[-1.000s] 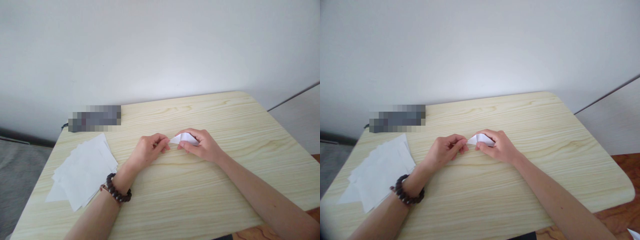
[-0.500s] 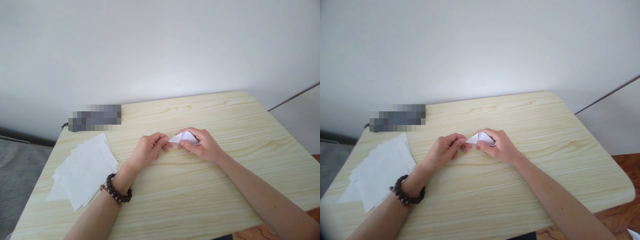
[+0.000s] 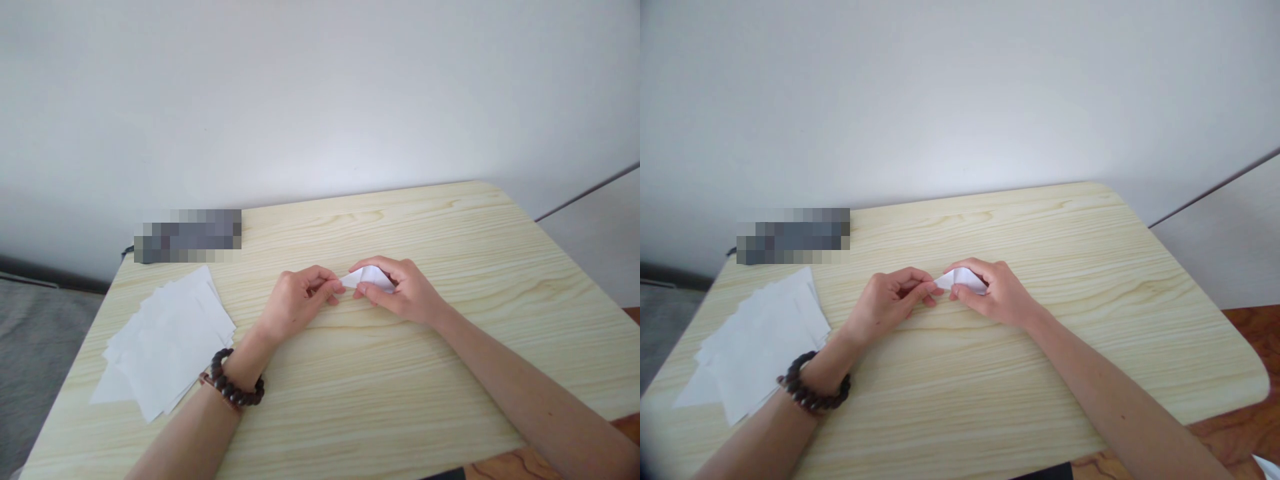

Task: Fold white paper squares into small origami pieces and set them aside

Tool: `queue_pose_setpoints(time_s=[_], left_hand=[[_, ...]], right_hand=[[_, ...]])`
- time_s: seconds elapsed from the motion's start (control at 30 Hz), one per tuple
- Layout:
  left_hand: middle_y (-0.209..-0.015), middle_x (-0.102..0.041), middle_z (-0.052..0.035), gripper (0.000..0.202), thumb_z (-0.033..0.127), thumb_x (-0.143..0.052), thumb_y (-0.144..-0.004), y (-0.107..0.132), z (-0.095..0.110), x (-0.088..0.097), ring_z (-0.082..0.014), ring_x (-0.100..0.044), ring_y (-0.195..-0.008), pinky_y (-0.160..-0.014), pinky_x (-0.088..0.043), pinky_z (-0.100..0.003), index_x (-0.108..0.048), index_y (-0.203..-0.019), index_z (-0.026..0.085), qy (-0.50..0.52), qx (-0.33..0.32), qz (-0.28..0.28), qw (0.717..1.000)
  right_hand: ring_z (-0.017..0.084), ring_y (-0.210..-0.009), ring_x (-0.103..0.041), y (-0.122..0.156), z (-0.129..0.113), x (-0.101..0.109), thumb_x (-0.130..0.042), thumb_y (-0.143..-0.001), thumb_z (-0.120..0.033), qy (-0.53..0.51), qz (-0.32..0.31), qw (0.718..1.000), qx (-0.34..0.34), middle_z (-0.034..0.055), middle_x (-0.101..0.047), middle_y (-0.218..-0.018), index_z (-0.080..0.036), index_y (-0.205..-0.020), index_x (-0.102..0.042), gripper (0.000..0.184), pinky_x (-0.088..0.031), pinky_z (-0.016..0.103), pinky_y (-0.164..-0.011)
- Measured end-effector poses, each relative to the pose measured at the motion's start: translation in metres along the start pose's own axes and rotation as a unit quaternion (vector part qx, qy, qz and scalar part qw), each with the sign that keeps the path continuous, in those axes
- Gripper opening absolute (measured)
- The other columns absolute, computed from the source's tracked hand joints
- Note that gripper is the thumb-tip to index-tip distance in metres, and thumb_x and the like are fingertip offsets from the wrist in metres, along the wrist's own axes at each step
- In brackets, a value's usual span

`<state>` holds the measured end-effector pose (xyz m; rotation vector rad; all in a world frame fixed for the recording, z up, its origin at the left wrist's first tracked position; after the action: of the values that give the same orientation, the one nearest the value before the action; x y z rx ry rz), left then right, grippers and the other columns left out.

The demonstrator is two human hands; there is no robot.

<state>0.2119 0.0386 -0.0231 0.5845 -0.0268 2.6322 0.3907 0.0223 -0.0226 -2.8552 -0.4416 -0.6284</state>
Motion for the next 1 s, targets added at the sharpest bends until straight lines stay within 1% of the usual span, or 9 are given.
queue_pose_setpoints(time_s=[0.17,0.33,0.43,0.6,0.67,0.73,0.83,0.93,1.0], left_hand=[[-0.08,-0.076,-0.0041,0.014,0.028,-0.061,-0.085,-0.001,-0.001,0.0,-0.0119,-0.07,-0.064,-0.055,-0.049,-0.017,-0.065,-0.082,0.015,0.042,0.022,0.009,0.999],[-0.088,-0.076,-0.0089,0.024,0.038,-0.063,-0.083,-0.002,-0.004,0.001,-0.0168,-0.072,-0.071,-0.041,-0.041,-0.015,-0.062,-0.084,0.014,0.107,0.074,0.017,0.991],[-0.095,-0.075,-0.0103,0.028,0.043,-0.063,-0.083,-0.003,-0.002,0.002,-0.0172,-0.072,-0.073,-0.042,-0.041,-0.015,-0.061,-0.086,0.015,0.132,0.067,0.008,0.989],[-0.094,-0.075,-0.0107,0.029,0.043,-0.064,-0.082,-0.002,-0.001,0.003,-0.0173,-0.072,-0.073,-0.041,-0.04,-0.016,-0.061,-0.085,0.014,0.126,0.07,-0.003,0.99],[-0.089,-0.076,-0.0099,0.028,0.042,-0.063,-0.083,-0.001,-0.002,0.003,-0.0171,-0.072,-0.072,-0.043,-0.043,-0.017,-0.06,-0.083,0.014,0.11,0.072,-0.001,0.991],[-0.084,-0.076,-0.0083,0.026,0.04,-0.062,-0.083,-0.001,-0.002,0.002,-0.016,-0.071,-0.07,-0.051,-0.049,-0.02,-0.061,-0.081,0.014,0.095,0.064,0.0,0.993],[-0.078,-0.076,-0.0061,0.024,0.038,-0.062,-0.083,-0.001,-0.003,0.001,-0.0151,-0.071,-0.068,-0.064,-0.054,-0.023,-0.061,-0.079,0.014,0.088,0.057,0.002,0.994],[-0.077,-0.076,-0.0056,0.024,0.038,-0.063,-0.083,-0.002,-0.002,0.002,-0.015,-0.071,-0.068,-0.066,-0.055,-0.024,-0.061,-0.079,0.014,0.092,0.054,0.003,0.994],[-0.077,-0.076,-0.0058,0.023,0.038,-0.062,-0.084,-0.002,-0.001,0.004,-0.0144,-0.07,-0.068,-0.063,-0.054,-0.023,-0.061,-0.08,0.015,0.098,0.053,0.003,0.994]], right_hand=[[0.01,-0.052,-0.057,0.001,-0.001,-0.001,-0.063,-0.082,-0.027,0.012,0.005,1.0,0.003,-0.0006,-0.074,-0.073,-0.02,-0.105,-0.064,0.024,-0.041,0.019,-0.046],[0.013,-0.059,-0.063,0.002,0.002,0.002,-0.061,-0.086,-0.033,0.0,0.056,0.998,-0.014,0.0021,-0.073,-0.074,-0.019,-0.095,-0.064,0.017,-0.047,0.02,-0.051],[0.013,-0.059,-0.065,0.001,0.005,0.004,-0.057,-0.088,-0.034,-0.022,0.072,0.997,-0.027,0.0028,-0.073,-0.076,-0.018,-0.09,-0.063,0.016,-0.051,0.021,-0.054],[0.014,-0.06,-0.065,0.002,0.008,0.002,-0.058,-0.089,-0.036,-0.03,0.063,0.997,-0.028,0.0029,-0.072,-0.077,-0.019,-0.096,-0.061,0.019,-0.051,0.022,-0.054],[0.015,-0.066,-0.066,0.001,0.008,0.002,-0.059,-0.088,-0.035,-0.022,0.075,0.997,-0.007,0.003,-0.071,-0.081,-0.02,-0.106,-0.06,0.023,-0.052,0.023,-0.057],[0.016,-0.072,-0.067,0.001,0.007,0.003,-0.06,-0.087,-0.034,-0.008,0.089,0.996,0.014,0.0037,-0.072,-0.087,-0.021,-0.111,-0.059,0.027,-0.052,0.024,-0.06],[0.016,-0.074,-0.068,0.001,0.008,0.003,-0.06,-0.088,-0.036,0.005,0.106,0.994,0.008,0.0048,-0.074,-0.088,-0.021,-0.105,-0.064,0.023,-0.052,0.025,-0.063],[0.015,-0.07,-0.067,0.0,0.009,0.004,-0.061,-0.087,-0.036,-0.007,0.108,0.994,-0.008,0.0048,-0.074,-0.085,-0.02,-0.102,-0.066,0.023,-0.051,0.025,-0.061],[0.016,-0.071,-0.067,-0.001,0.011,0.004,-0.063,-0.086,-0.037,-0.037,0.105,0.994,-0.014,0.0044,-0.074,-0.085,-0.02,-0.106,-0.065,0.026,-0.052,0.026,-0.062]])
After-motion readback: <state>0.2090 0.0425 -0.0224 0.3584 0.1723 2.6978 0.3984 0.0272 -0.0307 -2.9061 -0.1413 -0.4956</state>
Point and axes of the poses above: each hand's wrist, its own y-axis away from the middle knuckle, its own x-axis out of the back of the hand, z = x × y, the point moved 4 cm from there along -y, towards the middle knuckle
